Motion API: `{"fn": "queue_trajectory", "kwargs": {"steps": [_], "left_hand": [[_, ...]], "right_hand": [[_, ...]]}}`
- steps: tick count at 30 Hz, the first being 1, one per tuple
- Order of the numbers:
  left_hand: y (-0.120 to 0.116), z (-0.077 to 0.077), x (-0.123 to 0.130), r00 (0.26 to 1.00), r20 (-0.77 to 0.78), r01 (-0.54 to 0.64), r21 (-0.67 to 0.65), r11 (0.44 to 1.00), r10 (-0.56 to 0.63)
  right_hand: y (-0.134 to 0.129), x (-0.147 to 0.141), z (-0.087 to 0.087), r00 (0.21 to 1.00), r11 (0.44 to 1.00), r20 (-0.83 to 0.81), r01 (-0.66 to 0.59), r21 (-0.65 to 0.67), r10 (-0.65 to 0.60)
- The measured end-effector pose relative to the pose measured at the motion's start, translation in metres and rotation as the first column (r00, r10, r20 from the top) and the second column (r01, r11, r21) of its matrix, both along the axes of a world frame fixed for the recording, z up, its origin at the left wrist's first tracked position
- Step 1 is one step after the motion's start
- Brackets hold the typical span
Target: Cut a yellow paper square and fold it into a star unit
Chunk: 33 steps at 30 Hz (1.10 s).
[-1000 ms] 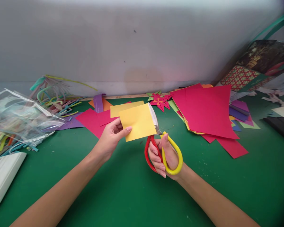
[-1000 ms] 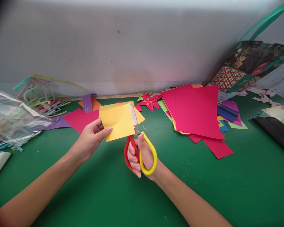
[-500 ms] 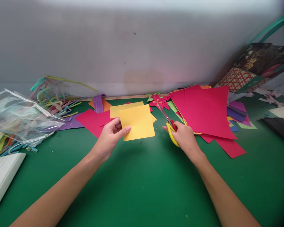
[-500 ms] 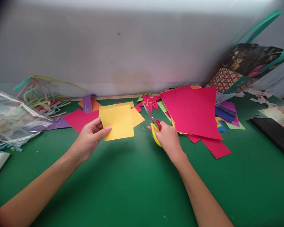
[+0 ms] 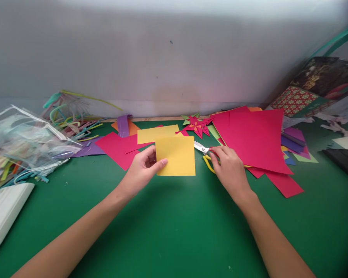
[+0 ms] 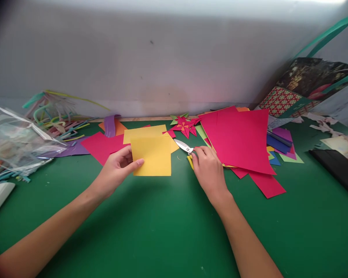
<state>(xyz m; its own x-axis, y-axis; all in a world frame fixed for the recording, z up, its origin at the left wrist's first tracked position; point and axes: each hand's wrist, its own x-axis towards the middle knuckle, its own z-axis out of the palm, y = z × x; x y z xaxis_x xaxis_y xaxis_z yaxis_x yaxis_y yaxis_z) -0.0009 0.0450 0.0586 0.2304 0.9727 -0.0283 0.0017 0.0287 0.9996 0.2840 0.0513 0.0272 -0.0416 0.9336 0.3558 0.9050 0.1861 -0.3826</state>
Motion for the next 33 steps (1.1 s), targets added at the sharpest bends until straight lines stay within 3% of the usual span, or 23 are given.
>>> {"fn": "queue_trajectory", "kwargs": {"steps": [2,3,5,7,9,19,33], "left_hand": [[-0.001,-0.003,0.002,1.0,0.0,0.015,-0.002,1.0,-0.015],[-0.002,-0.005,0.003,1.0,0.004,0.023,-0.006,1.0,-0.023],[-0.004,-0.008,0.006,0.999,0.012,0.05,-0.021,0.999,-0.05],[-0.007,-0.01,0.01,0.996,0.018,0.089,-0.042,0.995,-0.089],[-0.01,-0.011,0.013,0.992,0.02,0.125,-0.057,0.991,-0.124],[-0.014,-0.013,0.019,0.987,0.003,0.159,-0.087,0.983,-0.16],[-0.013,-0.016,0.018,0.99,-0.024,0.138,-0.051,0.989,-0.14]], "right_hand": [[-0.005,-0.008,0.007,0.966,0.998,-0.252,-0.058,0.011,0.059],[-0.008,-0.012,0.01,0.895,0.992,-0.435,-0.122,-0.023,0.1],[-0.015,-0.022,0.015,0.656,0.961,-0.746,-0.264,-0.083,0.116],[-0.021,-0.032,0.018,0.49,0.939,-0.867,-0.331,-0.091,0.089],[-0.024,-0.037,0.017,0.438,0.927,-0.897,-0.358,-0.115,0.058],[-0.02,-0.035,0.01,0.435,0.934,-0.9,-0.322,-0.157,-0.002],[-0.02,-0.036,0.011,0.437,0.924,-0.899,-0.353,-0.148,0.023]]}}
